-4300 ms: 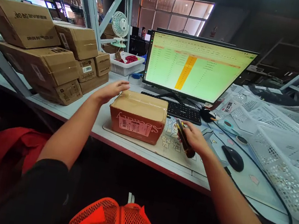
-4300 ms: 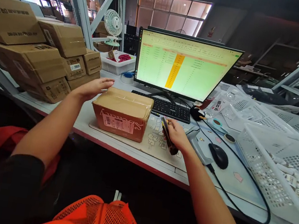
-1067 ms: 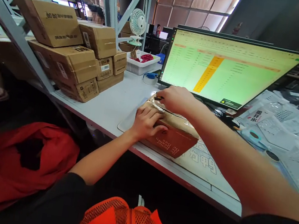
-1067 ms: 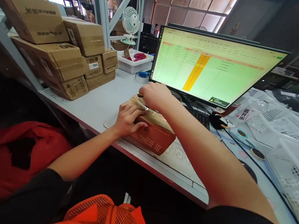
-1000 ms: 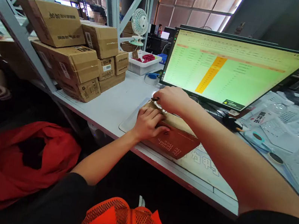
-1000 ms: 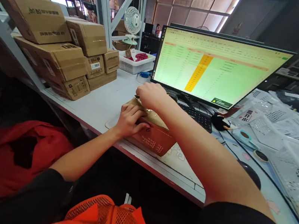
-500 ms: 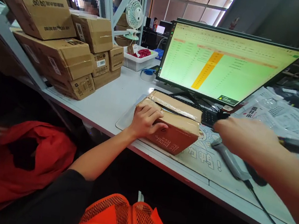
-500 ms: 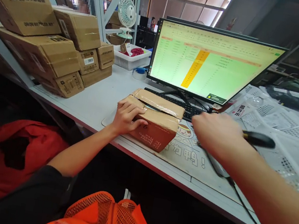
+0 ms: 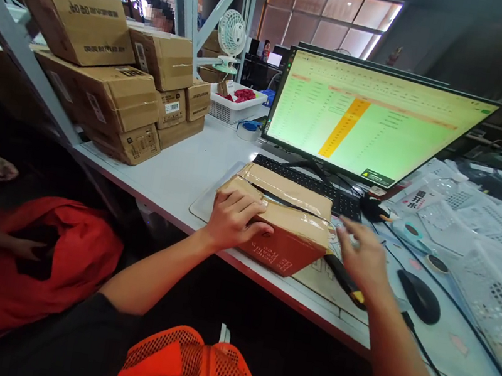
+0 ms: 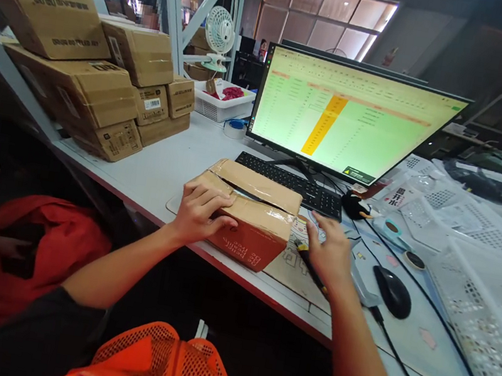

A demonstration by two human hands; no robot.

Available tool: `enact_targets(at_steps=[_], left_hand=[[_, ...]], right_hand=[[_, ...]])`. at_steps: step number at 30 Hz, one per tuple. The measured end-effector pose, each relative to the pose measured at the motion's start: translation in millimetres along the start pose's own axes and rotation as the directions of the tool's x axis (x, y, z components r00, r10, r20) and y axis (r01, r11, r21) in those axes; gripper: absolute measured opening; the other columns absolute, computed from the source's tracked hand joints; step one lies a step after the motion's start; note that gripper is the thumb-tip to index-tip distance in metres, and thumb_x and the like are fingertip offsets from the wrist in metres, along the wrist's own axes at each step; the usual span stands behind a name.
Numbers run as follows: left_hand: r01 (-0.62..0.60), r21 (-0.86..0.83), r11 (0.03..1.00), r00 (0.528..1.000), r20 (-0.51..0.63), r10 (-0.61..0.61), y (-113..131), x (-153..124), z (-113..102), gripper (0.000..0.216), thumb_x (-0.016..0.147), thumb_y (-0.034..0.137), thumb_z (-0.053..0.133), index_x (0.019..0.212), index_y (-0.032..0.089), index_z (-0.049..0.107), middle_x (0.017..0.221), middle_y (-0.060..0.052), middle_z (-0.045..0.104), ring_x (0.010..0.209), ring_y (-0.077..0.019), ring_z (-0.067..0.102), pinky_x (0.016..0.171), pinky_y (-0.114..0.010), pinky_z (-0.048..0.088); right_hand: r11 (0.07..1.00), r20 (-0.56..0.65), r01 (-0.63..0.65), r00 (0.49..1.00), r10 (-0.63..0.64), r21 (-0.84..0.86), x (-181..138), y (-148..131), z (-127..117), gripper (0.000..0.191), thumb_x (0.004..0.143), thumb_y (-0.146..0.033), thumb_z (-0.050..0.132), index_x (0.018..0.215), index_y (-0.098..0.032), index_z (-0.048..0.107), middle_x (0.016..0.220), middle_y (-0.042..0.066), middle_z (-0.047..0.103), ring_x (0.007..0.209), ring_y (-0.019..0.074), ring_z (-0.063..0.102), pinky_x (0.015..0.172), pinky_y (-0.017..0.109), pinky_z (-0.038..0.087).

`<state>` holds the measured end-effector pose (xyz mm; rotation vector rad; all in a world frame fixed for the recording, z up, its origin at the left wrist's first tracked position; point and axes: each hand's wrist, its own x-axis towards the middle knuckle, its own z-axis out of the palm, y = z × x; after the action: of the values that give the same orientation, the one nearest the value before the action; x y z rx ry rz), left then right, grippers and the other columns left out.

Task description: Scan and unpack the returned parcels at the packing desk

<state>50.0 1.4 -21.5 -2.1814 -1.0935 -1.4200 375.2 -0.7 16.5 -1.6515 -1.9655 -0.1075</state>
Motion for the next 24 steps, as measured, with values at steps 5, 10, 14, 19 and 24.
enact_targets(at_steps=[5, 10, 14, 19, 24], left_hand=[[-0.007, 0.008, 1.0, 1.0, -0.024, 0.008, 1, 1, -1, 0.038, 0.098, 0.063, 0.066, 0.098, 0.027, 0.074, 0.1, -0.003, 0.081, 0.092, -0.023, 0.07, 0.091, -0.044, 0.039], [-0.064, 0.008, 0.998, 0.993, -0.102, 0.064, 4, 6, -5, 0.035, 0.102, 0.058, 0.065, 0.098, 0.024, 0.074, 0.1, -0.002, 0.082, 0.091, -0.0208, 0.07, 0.09, -0.042, 0.04], [-0.073, 0.002, 0.997, 0.993, -0.088, 0.073, 4, 2, -5, 0.034, 0.1, 0.058, 0.067, 0.097, 0.024, 0.073, 0.098, -0.002, 0.081, 0.09, -0.0206, 0.068, 0.09, -0.041, 0.039], [-0.013, 0.01, 1.0, 1.0, 0.024, 0.013, 9, 0, -16, 0.03, 0.097, 0.055, 0.072, 0.103, 0.025, 0.074, 0.105, -0.003, 0.081, 0.096, -0.0235, 0.068, 0.092, -0.044, 0.043], [-0.035, -0.091, 0.995, 0.91, 0.408, 0.069, -4, 47, -43, 0.025, 0.098, 0.048, 0.072, 0.106, 0.025, 0.076, 0.11, -0.007, 0.077, 0.107, -0.0268, 0.066, 0.096, -0.043, 0.05]], right_hand=[[0.961, 0.137, 0.247, 0.955, -0.263, 0.126, 70, -74, -28, 0.062, 0.095, -0.061, 0.063, 0.144, -0.023, 0.068, 0.141, 0.016, 0.062, 0.129, 0.0343, 0.061, 0.115, 0.052, 0.048], [0.925, 0.449, 0.376, 0.837, -0.312, -0.059, 94, -124, -10, 0.065, 0.094, -0.057, 0.068, 0.149, -0.023, 0.064, 0.134, 0.017, 0.062, 0.122, 0.0359, 0.063, 0.108, 0.051, 0.05], [0.905, 0.373, 0.336, 0.9, -0.226, -0.262, 114, -122, -23, 0.048, 0.107, -0.051, 0.043, 0.132, -0.024, 0.075, 0.111, 0.014, 0.074, 0.1, 0.0314, 0.068, 0.088, 0.043, 0.053], [0.931, 0.332, 0.082, 0.942, 0.043, -0.356, 159, -101, -17, 0.058, 0.106, -0.057, 0.043, 0.121, -0.014, 0.079, 0.123, 0.023, 0.073, 0.112, 0.0381, 0.067, 0.094, 0.047, 0.051], [0.974, 0.555, -0.025, 0.819, 0.149, -0.225, 163, -92, 16, 0.06, 0.111, -0.051, 0.038, 0.124, -0.008, 0.077, 0.133, 0.021, 0.072, 0.115, 0.0296, 0.071, 0.096, 0.033, 0.051]])
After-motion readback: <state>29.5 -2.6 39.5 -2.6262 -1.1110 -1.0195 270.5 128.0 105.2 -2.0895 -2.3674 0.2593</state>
